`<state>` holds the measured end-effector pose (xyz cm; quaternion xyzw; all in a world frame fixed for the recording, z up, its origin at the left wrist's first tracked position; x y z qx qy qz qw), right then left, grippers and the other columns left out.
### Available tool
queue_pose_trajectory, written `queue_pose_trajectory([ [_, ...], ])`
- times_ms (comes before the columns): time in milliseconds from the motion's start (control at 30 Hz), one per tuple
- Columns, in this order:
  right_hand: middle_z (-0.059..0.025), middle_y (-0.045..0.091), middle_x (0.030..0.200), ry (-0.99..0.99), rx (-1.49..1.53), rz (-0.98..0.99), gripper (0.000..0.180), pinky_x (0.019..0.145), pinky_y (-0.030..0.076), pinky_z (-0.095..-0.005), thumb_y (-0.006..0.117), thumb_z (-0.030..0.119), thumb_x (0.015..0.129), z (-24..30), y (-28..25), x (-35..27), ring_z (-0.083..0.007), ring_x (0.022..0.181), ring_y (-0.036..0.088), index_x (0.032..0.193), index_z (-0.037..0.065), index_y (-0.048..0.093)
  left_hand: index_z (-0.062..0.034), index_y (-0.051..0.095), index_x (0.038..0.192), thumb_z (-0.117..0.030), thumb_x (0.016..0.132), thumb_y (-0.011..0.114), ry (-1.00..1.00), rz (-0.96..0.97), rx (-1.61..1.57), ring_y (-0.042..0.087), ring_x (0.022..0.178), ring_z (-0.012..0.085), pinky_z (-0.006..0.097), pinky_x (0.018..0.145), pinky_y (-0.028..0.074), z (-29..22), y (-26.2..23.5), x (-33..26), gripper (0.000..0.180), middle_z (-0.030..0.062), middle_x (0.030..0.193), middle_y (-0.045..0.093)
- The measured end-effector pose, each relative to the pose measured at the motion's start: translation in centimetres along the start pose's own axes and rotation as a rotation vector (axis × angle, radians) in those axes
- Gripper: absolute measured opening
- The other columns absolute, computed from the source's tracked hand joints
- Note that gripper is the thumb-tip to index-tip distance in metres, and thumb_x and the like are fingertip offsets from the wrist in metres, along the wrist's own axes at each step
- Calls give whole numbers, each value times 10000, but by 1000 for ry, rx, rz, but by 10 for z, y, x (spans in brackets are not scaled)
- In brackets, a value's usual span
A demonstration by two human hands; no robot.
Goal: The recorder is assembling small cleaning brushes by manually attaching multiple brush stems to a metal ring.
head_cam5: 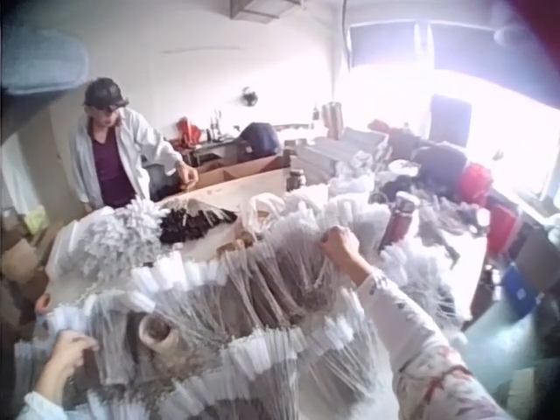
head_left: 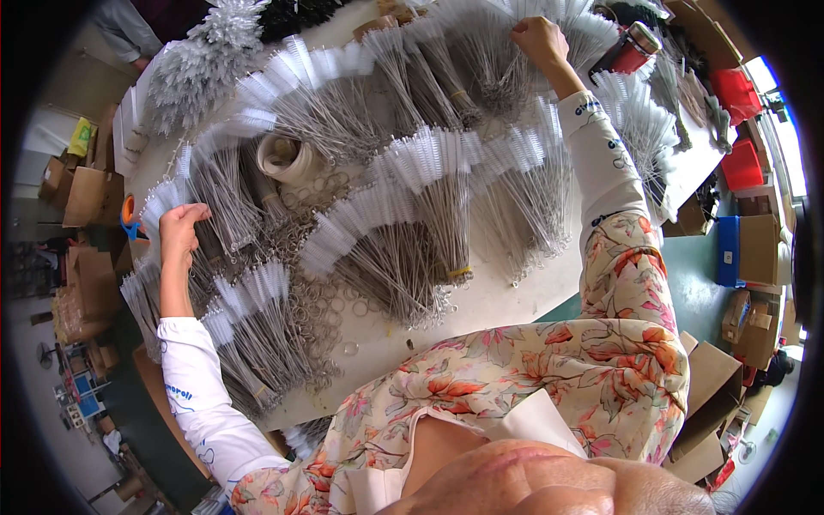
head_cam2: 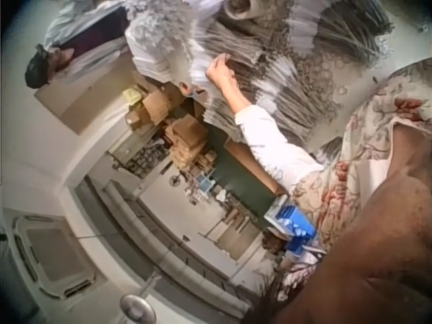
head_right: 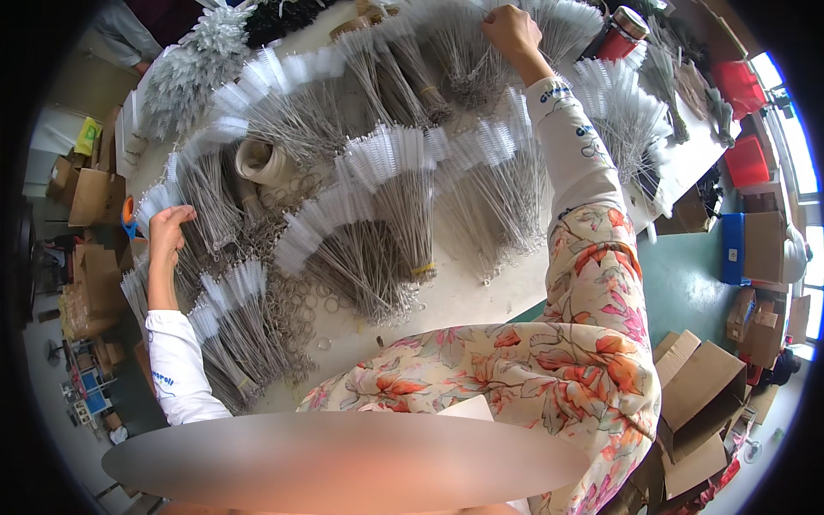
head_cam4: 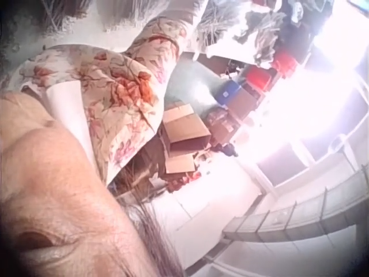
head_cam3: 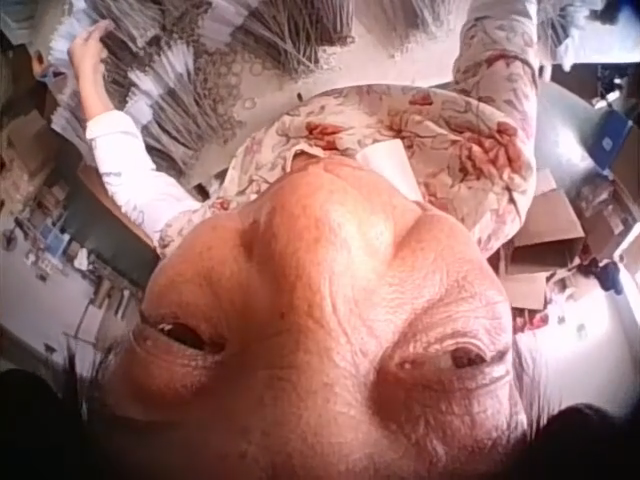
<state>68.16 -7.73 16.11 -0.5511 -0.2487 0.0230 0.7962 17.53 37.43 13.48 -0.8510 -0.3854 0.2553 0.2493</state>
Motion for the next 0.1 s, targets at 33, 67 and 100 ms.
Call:
queue_pose_trajectory([
  [33,-78,670,870,-3,41,-23,290,755,495,-386,636,412,713,-3,2,1,-259,816,640,903,202,697,-8,637,835,-152,809,593,-3,-5,2,386,389,40,189,315,236,0,-2,0,153,55,764,637],
  [67,-84,668,884,15,121,-12,310,767,494,-393,641,421,711,-10,6,2,-256,837,638,918,197,696,-5,637,841,-154,808,593,-9,-17,9,393,391,46,193,314,239,2,-5,0,159,68,792,644],
  [100,-90,667,898,31,202,2,330,779,493,-401,645,429,709,-12,6,3,-253,859,636,932,192,696,-3,638,847,-156,806,593,-18,-29,17,400,393,51,197,313,243,5,-8,0,165,80,820,651],
])
Point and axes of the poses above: each hand's wrist, its own x-axis towards the middle knuckle, its own y-axis out of the palm, z = x × y, the point moved 10 cm from there along x, towards the middle knuckle
